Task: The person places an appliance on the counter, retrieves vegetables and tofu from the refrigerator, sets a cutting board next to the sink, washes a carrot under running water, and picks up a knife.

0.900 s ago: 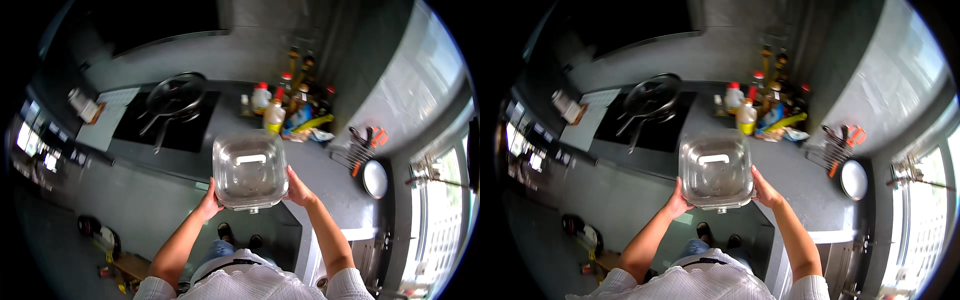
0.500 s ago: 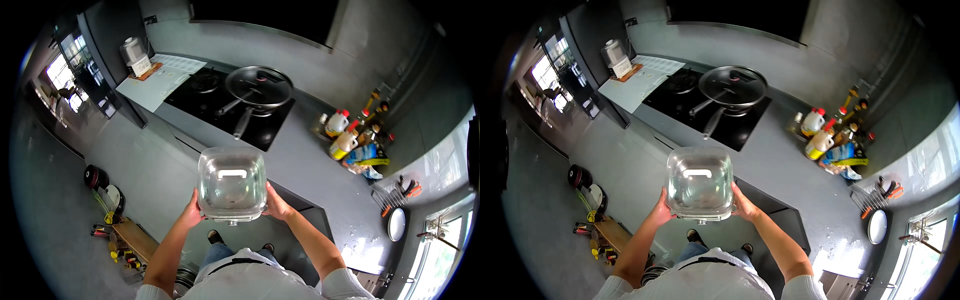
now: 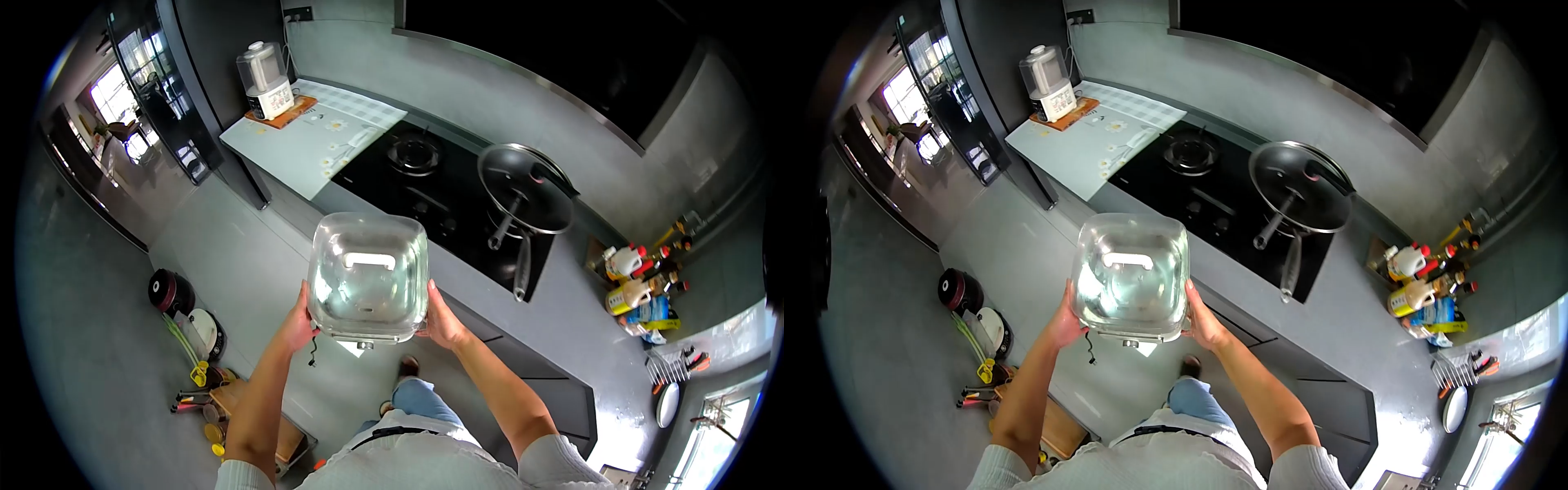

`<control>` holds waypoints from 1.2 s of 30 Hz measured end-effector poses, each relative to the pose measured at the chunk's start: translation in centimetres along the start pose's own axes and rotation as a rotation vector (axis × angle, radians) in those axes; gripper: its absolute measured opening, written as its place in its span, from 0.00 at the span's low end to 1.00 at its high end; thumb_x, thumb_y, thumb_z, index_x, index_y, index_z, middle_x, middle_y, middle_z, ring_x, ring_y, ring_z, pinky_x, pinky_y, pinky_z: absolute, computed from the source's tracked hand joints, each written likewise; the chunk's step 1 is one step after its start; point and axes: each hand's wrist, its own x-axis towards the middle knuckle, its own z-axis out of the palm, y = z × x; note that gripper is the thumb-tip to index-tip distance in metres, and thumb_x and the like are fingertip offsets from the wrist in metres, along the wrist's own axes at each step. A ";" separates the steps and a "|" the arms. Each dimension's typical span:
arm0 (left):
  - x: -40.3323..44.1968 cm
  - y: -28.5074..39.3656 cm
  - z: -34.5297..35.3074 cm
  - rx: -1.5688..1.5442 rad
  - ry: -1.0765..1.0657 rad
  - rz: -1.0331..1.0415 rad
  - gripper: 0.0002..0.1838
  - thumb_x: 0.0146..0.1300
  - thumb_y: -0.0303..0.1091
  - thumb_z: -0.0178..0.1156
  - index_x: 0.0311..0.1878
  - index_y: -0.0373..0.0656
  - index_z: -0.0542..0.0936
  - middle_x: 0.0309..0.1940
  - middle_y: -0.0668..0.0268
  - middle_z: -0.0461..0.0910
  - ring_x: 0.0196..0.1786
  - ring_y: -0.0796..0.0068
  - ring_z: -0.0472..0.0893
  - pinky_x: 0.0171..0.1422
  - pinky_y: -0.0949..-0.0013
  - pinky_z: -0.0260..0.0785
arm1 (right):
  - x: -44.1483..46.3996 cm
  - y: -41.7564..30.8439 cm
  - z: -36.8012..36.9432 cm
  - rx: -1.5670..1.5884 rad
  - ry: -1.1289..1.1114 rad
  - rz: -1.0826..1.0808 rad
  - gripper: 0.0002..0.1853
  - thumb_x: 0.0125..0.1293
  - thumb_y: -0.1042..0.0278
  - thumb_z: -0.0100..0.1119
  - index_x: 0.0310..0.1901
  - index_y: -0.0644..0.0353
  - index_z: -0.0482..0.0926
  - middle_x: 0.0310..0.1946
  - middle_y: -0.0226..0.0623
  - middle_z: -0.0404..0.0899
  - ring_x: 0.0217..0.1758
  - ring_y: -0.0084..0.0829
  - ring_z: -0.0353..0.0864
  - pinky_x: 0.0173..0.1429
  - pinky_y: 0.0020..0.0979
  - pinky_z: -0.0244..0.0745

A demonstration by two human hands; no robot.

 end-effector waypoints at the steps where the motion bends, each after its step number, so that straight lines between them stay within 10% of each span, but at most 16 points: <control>1: 0.8 1.9 -0.9 0.015 0.022 0.008 0.46 0.61 0.78 0.34 0.76 0.60 0.49 0.75 0.72 0.50 0.73 0.71 0.53 0.71 0.54 0.50 | 2.1 -0.9 0.5 -0.004 -0.007 -0.003 0.54 0.56 0.14 0.25 0.76 0.44 0.36 0.77 0.42 0.36 0.79 0.50 0.35 0.70 0.70 0.30; 18: 28.1 27.5 -19.9 0.141 -0.040 0.082 0.51 0.56 0.82 0.30 0.76 0.59 0.49 0.74 0.70 0.54 0.74 0.64 0.55 0.72 0.48 0.49 | 36.9 -15.0 3.3 0.158 0.061 -0.066 0.57 0.54 0.13 0.31 0.76 0.45 0.35 0.77 0.37 0.32 0.79 0.43 0.31 0.72 0.68 0.29; 23: 35.4 29.0 -22.4 0.084 -0.293 -0.016 0.49 0.60 0.78 0.34 0.77 0.61 0.36 0.77 0.66 0.42 0.77 0.61 0.46 0.75 0.46 0.44 | 38.9 -14.4 2.8 0.189 0.222 -0.129 0.60 0.49 0.12 0.38 0.74 0.37 0.25 0.77 0.36 0.23 0.79 0.51 0.25 0.69 0.72 0.37; 36: 36.3 31.7 -17.9 0.307 -0.650 -0.266 0.54 0.54 0.83 0.37 0.74 0.52 0.54 0.72 0.61 0.56 0.72 0.57 0.57 0.69 0.43 0.56 | 33.1 -10.9 8.6 0.341 0.562 -0.246 0.52 0.56 0.15 0.35 0.75 0.31 0.30 0.77 0.32 0.25 0.77 0.57 0.24 0.67 0.76 0.32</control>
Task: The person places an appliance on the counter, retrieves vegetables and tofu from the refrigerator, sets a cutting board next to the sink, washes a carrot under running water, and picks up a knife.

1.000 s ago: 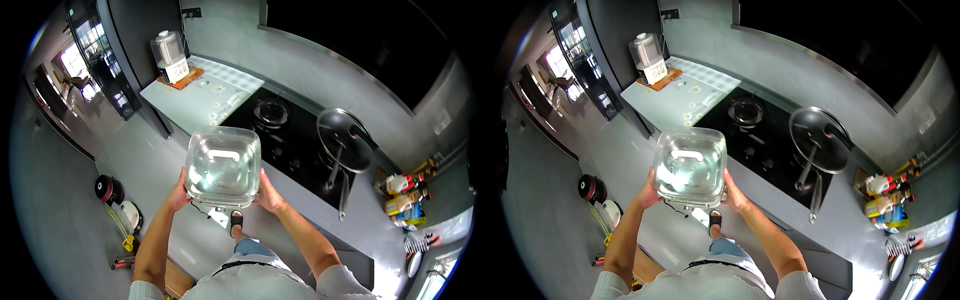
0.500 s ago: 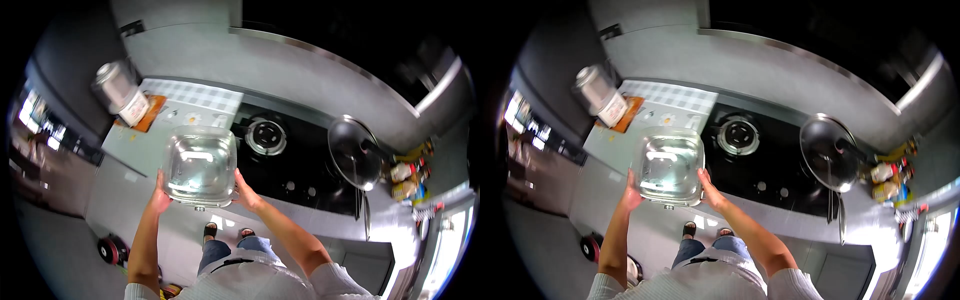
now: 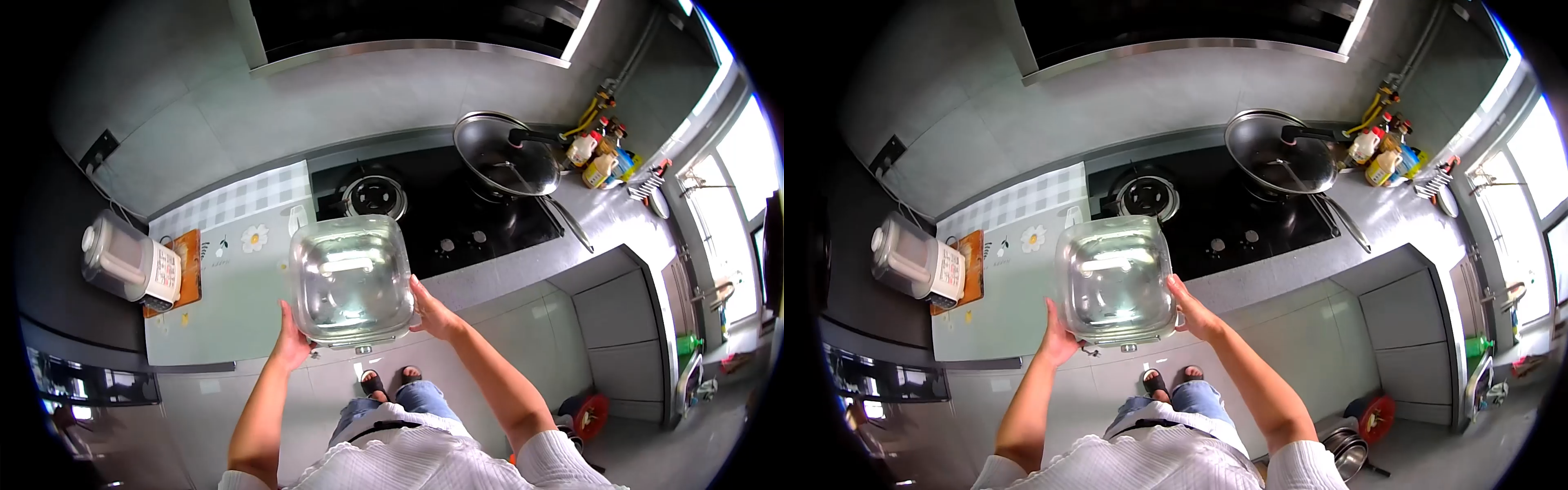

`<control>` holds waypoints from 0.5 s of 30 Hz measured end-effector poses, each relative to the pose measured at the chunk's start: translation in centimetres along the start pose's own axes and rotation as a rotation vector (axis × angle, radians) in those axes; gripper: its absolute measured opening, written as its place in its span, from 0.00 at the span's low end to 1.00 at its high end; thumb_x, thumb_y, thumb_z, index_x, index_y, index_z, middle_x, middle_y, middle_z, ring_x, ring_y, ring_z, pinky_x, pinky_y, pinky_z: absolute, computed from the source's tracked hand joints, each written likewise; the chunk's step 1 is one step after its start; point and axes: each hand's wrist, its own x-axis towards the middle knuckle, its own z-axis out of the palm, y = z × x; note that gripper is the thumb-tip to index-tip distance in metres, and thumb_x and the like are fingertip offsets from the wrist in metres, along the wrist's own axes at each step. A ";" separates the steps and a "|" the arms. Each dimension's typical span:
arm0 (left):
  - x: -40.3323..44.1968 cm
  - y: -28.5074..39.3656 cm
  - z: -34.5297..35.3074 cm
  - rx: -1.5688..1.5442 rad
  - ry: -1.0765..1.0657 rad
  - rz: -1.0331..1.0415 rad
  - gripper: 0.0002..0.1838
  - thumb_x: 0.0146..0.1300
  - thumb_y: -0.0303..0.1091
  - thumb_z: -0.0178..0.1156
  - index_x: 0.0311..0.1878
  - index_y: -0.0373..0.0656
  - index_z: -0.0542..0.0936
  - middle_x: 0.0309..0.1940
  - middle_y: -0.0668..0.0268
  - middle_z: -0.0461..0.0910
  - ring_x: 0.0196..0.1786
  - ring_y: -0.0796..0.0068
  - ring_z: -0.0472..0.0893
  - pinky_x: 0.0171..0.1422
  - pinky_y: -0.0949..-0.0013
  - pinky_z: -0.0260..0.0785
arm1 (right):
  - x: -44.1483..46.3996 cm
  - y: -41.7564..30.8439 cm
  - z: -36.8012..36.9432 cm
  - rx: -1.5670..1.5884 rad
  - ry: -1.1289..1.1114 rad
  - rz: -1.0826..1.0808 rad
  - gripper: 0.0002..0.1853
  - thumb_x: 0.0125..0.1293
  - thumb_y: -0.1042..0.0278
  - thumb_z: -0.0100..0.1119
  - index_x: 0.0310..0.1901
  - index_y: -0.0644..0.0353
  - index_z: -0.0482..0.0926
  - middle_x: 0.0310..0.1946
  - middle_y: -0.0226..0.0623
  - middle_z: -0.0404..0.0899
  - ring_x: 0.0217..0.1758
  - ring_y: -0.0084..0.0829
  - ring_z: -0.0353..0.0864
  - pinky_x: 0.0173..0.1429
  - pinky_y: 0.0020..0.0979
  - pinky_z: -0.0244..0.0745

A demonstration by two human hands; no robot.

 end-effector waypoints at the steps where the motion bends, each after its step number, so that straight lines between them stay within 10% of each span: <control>1: 0.3 -0.4 0.3 0.025 -0.015 -0.006 0.54 0.54 0.83 0.37 0.74 0.52 0.54 0.72 0.61 0.56 0.72 0.57 0.58 0.68 0.44 0.56 | -0.4 0.4 -0.3 0.001 0.016 0.003 0.51 0.56 0.15 0.35 0.75 0.31 0.31 0.77 0.32 0.25 0.77 0.58 0.24 0.67 0.76 0.32; 6: 0.4 -0.2 2.2 0.083 -0.046 -0.014 0.53 0.55 0.82 0.37 0.73 0.52 0.55 0.70 0.61 0.59 0.70 0.58 0.62 0.65 0.47 0.61 | -2.3 1.0 -1.1 0.034 0.055 -0.025 0.50 0.56 0.16 0.36 0.74 0.27 0.32 0.77 0.33 0.24 0.77 0.60 0.23 0.66 0.77 0.33; 7: 0.6 -0.5 2.8 0.056 0.000 -0.019 0.48 0.56 0.82 0.37 0.69 0.55 0.62 0.62 0.71 0.68 0.57 0.71 0.67 0.50 0.64 0.60 | -2.7 1.3 -1.3 0.043 0.078 -0.031 0.50 0.56 0.16 0.36 0.74 0.26 0.33 0.77 0.33 0.23 0.77 0.61 0.22 0.66 0.76 0.33; 15: 0.5 -1.9 4.6 0.128 -0.015 -0.024 0.52 0.56 0.82 0.33 0.73 0.52 0.55 0.70 0.61 0.59 0.70 0.62 0.60 0.67 0.51 0.57 | -5.4 1.3 -1.9 0.035 0.219 -0.033 0.53 0.55 0.15 0.36 0.76 0.36 0.34 0.78 0.36 0.30 0.78 0.54 0.27 0.68 0.73 0.35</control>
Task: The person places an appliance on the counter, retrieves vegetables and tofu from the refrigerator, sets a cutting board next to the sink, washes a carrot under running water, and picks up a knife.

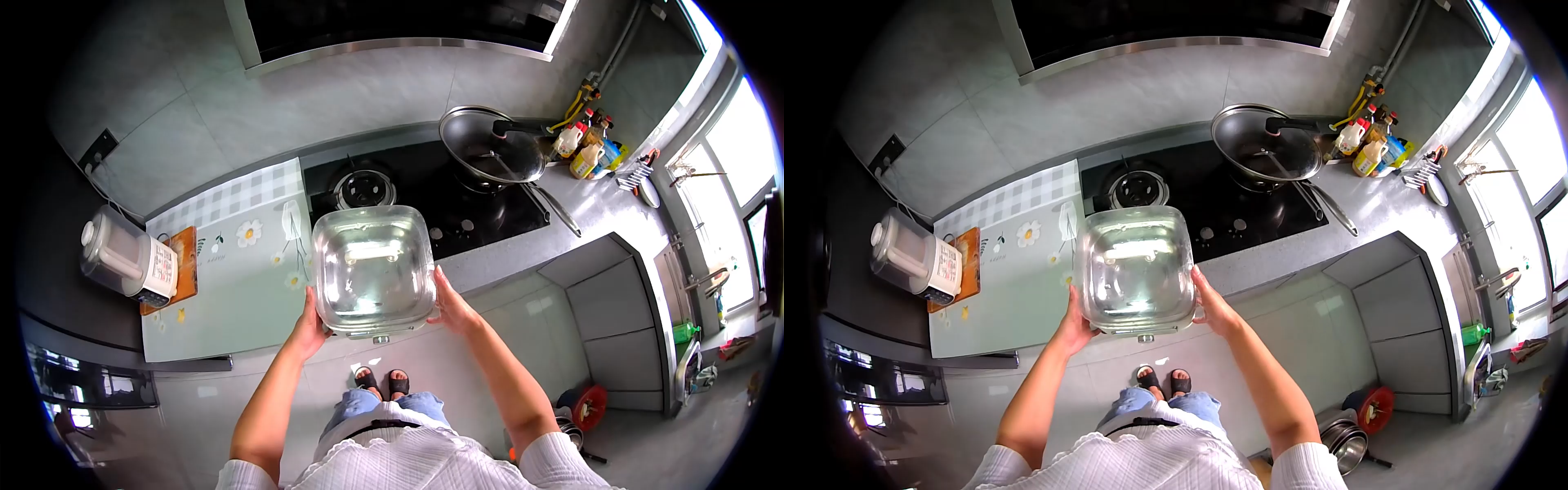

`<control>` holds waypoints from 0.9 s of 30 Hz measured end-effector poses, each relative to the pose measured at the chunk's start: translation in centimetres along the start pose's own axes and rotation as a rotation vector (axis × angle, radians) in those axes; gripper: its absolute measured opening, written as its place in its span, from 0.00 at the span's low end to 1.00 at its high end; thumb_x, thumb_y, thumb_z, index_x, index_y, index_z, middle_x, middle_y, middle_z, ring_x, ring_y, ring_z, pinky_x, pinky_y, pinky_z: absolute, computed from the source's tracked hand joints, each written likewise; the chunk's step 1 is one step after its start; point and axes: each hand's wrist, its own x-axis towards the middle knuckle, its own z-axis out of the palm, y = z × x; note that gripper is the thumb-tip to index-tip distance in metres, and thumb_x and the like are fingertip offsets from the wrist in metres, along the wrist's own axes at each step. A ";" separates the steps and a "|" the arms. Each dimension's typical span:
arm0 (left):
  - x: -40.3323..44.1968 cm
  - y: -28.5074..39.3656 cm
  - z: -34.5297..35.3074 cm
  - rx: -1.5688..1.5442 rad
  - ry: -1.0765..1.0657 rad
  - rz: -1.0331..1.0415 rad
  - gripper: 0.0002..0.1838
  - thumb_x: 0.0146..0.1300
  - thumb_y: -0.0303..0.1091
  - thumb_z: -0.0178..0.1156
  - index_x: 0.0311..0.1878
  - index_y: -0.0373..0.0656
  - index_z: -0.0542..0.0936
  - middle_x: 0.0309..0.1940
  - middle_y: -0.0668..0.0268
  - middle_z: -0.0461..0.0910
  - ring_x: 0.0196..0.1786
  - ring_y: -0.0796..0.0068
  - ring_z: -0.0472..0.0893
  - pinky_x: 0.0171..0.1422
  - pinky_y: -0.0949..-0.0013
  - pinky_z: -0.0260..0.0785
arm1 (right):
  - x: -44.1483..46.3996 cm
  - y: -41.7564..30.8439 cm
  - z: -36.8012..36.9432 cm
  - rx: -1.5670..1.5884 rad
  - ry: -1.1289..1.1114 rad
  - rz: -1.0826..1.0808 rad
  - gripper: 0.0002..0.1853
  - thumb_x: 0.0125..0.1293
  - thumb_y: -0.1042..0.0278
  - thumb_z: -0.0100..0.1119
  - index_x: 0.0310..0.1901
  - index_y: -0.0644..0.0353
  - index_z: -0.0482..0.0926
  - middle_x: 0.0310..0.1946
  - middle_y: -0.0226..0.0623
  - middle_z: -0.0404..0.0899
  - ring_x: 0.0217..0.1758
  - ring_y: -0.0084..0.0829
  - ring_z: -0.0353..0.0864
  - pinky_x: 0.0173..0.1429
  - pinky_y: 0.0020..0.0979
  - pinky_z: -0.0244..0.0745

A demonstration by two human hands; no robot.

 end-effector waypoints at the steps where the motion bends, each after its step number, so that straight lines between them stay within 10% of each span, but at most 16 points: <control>1: 0.0 0.1 -0.1 0.005 -0.006 -0.004 0.52 0.56 0.82 0.33 0.73 0.52 0.55 0.70 0.61 0.59 0.70 0.62 0.60 0.67 0.51 0.57 | 0.0 0.0 0.1 -0.001 -0.006 -0.006 0.53 0.55 0.15 0.35 0.76 0.36 0.34 0.78 0.36 0.30 0.78 0.54 0.28 0.68 0.73 0.35; 9: -0.1 0.5 -2.1 0.010 -0.009 -0.071 0.50 0.55 0.84 0.33 0.71 0.56 0.59 0.67 0.66 0.64 0.61 0.68 0.66 0.57 0.62 0.61 | -0.3 0.2 2.0 -0.005 0.020 -0.015 0.52 0.57 0.16 0.32 0.76 0.38 0.36 0.78 0.34 0.32 0.79 0.52 0.30 0.68 0.73 0.35; 15: -1.6 1.9 -8.5 -0.033 -0.099 -0.104 0.49 0.58 0.81 0.34 0.75 0.59 0.50 0.74 0.67 0.51 0.73 0.65 0.53 0.70 0.48 0.46 | 2.0 0.8 8.2 -0.036 0.055 -0.005 0.49 0.60 0.17 0.25 0.76 0.38 0.38 0.77 0.35 0.39 0.79 0.46 0.35 0.69 0.71 0.34; 18: -2.5 3.0 -12.3 0.012 -0.022 -0.066 0.49 0.54 0.83 0.35 0.71 0.58 0.61 0.65 0.68 0.66 0.59 0.71 0.66 0.54 0.66 0.58 | 3.7 0.7 12.3 -0.053 0.039 0.009 0.49 0.59 0.17 0.25 0.76 0.39 0.38 0.77 0.36 0.38 0.79 0.47 0.35 0.69 0.72 0.34; 21: -3.6 4.4 -17.5 -0.025 -0.101 -0.085 0.50 0.57 0.82 0.34 0.75 0.59 0.51 0.74 0.70 0.51 0.72 0.67 0.52 0.69 0.49 0.43 | 5.9 0.8 17.0 -0.038 0.058 0.002 0.50 0.59 0.16 0.25 0.76 0.39 0.38 0.77 0.36 0.40 0.79 0.47 0.36 0.69 0.72 0.34; 27: -4.4 7.6 -24.9 0.019 0.024 -0.042 0.47 0.56 0.82 0.36 0.70 0.58 0.62 0.66 0.69 0.65 0.56 0.72 0.66 0.54 0.66 0.56 | 11.4 -0.6 24.2 -0.044 0.046 0.031 0.50 0.58 0.15 0.25 0.76 0.38 0.39 0.77 0.37 0.42 0.78 0.49 0.38 0.69 0.72 0.34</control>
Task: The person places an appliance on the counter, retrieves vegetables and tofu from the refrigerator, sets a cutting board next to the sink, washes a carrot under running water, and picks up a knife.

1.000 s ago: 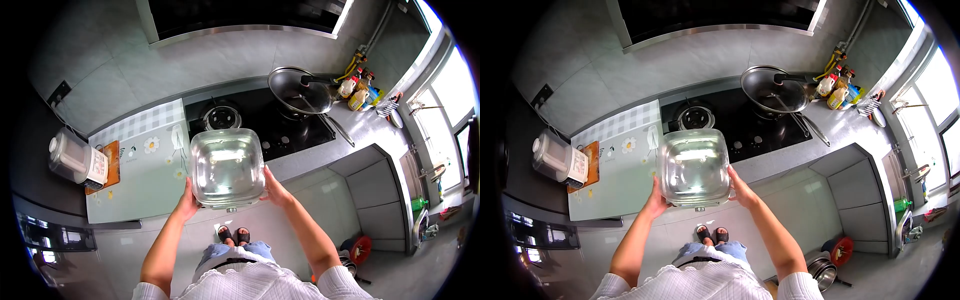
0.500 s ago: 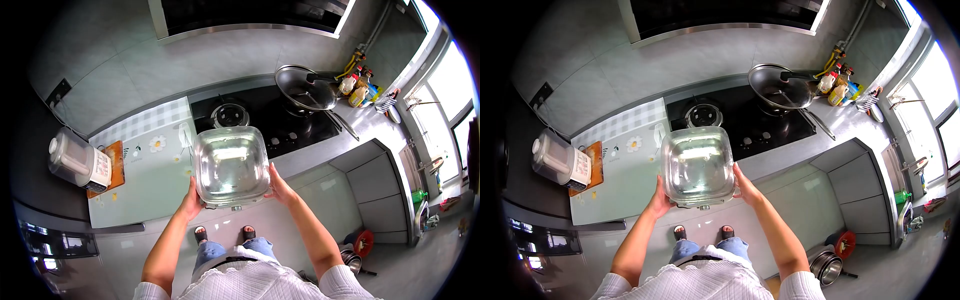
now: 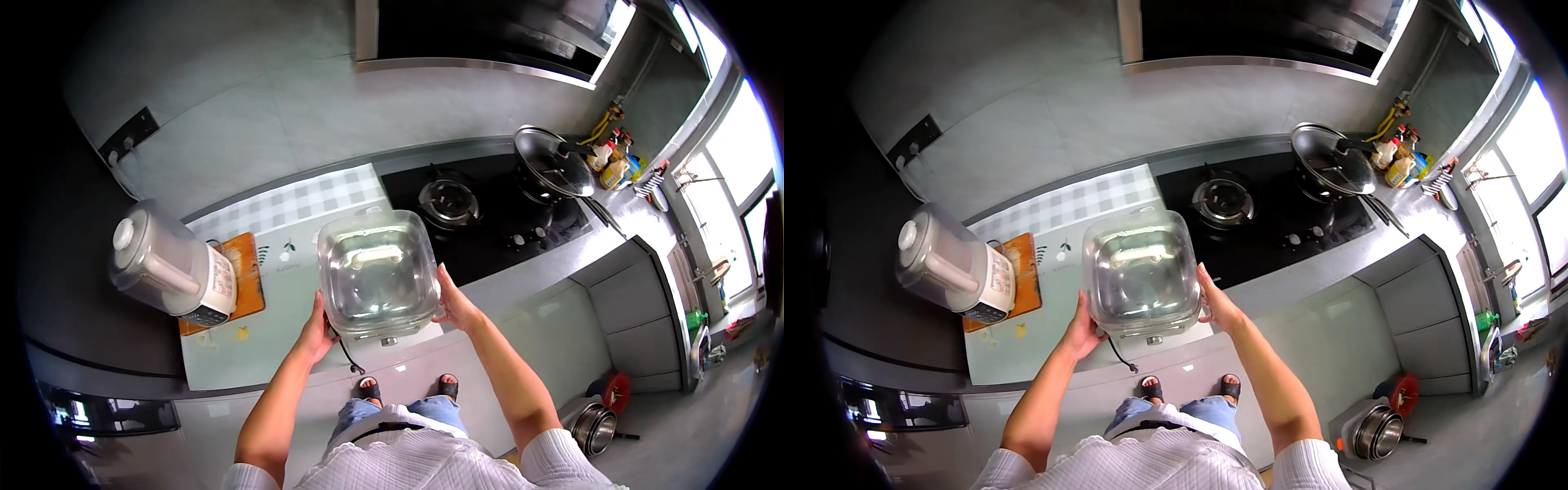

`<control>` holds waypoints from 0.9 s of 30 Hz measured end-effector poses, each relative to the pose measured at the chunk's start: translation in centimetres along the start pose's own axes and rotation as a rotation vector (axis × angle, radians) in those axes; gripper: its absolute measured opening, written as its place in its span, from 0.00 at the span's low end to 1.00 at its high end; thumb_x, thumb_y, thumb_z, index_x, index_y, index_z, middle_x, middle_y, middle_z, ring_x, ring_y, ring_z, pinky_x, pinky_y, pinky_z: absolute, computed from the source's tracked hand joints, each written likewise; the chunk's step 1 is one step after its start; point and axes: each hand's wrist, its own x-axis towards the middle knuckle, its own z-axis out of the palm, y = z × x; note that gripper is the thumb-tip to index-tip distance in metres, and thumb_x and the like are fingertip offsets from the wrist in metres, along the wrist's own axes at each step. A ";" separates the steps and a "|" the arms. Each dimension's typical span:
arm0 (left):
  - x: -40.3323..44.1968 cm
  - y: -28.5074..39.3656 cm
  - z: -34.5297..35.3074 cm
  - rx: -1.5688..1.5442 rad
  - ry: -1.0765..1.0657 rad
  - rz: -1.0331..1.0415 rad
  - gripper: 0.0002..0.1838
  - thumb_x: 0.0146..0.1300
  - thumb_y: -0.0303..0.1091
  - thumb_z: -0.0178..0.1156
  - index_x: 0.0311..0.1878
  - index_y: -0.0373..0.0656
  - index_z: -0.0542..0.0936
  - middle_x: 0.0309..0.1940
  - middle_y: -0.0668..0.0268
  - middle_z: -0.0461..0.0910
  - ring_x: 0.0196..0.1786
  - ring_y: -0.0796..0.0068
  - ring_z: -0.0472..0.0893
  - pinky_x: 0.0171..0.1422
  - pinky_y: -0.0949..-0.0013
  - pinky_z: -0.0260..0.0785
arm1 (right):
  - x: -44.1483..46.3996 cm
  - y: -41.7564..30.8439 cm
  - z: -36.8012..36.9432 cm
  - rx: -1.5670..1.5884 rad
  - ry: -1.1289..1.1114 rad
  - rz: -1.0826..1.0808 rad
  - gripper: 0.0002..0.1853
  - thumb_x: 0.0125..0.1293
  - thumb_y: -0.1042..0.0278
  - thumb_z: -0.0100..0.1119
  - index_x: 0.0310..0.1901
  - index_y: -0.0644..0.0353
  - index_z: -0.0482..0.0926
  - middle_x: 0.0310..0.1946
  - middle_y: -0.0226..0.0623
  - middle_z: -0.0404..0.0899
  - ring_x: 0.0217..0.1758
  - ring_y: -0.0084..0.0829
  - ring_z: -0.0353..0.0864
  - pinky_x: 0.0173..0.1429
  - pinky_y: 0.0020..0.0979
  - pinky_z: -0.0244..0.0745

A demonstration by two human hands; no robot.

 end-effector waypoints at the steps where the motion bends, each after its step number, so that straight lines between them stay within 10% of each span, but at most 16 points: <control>1: 0.0 0.7 -1.1 0.004 0.028 0.004 0.47 0.57 0.81 0.36 0.70 0.57 0.61 0.66 0.69 0.64 0.58 0.71 0.66 0.56 0.65 0.57 | 1.0 -0.4 0.9 0.009 -0.015 -0.009 0.49 0.58 0.15 0.25 0.76 0.36 0.39 0.77 0.36 0.43 0.78 0.48 0.39 0.69 0.72 0.34; 12: 6.0 5.2 -9.8 -0.132 0.079 0.209 0.50 0.59 0.76 0.44 0.75 0.48 0.53 0.72 0.66 0.58 0.71 0.66 0.58 0.73 0.60 0.49 | 11.6 -4.4 6.9 -0.017 0.009 -0.085 0.56 0.52 0.11 0.27 0.75 0.38 0.29 0.78 0.26 0.24 0.80 0.43 0.26 0.69 0.71 0.35; 24: 7.7 3.0 -12.4 -0.170 0.153 0.157 0.48 0.57 0.74 0.50 0.76 0.62 0.49 0.73 0.70 0.54 0.70 0.66 0.59 0.67 0.56 0.54 | 15.3 -3.0 7.2 0.045 0.016 -0.152 0.55 0.55 0.14 0.29 0.76 0.42 0.32 0.78 0.37 0.29 0.80 0.43 0.26 0.74 0.62 0.27; 27: 6.7 -0.1 -12.2 -0.097 0.239 0.092 0.47 0.61 0.69 0.51 0.76 0.59 0.47 0.73 0.69 0.54 0.67 0.65 0.62 0.62 0.59 0.58 | 15.9 -0.6 6.4 0.085 0.181 -0.125 0.49 0.61 0.19 0.32 0.76 0.43 0.43 0.76 0.37 0.44 0.78 0.42 0.42 0.74 0.54 0.44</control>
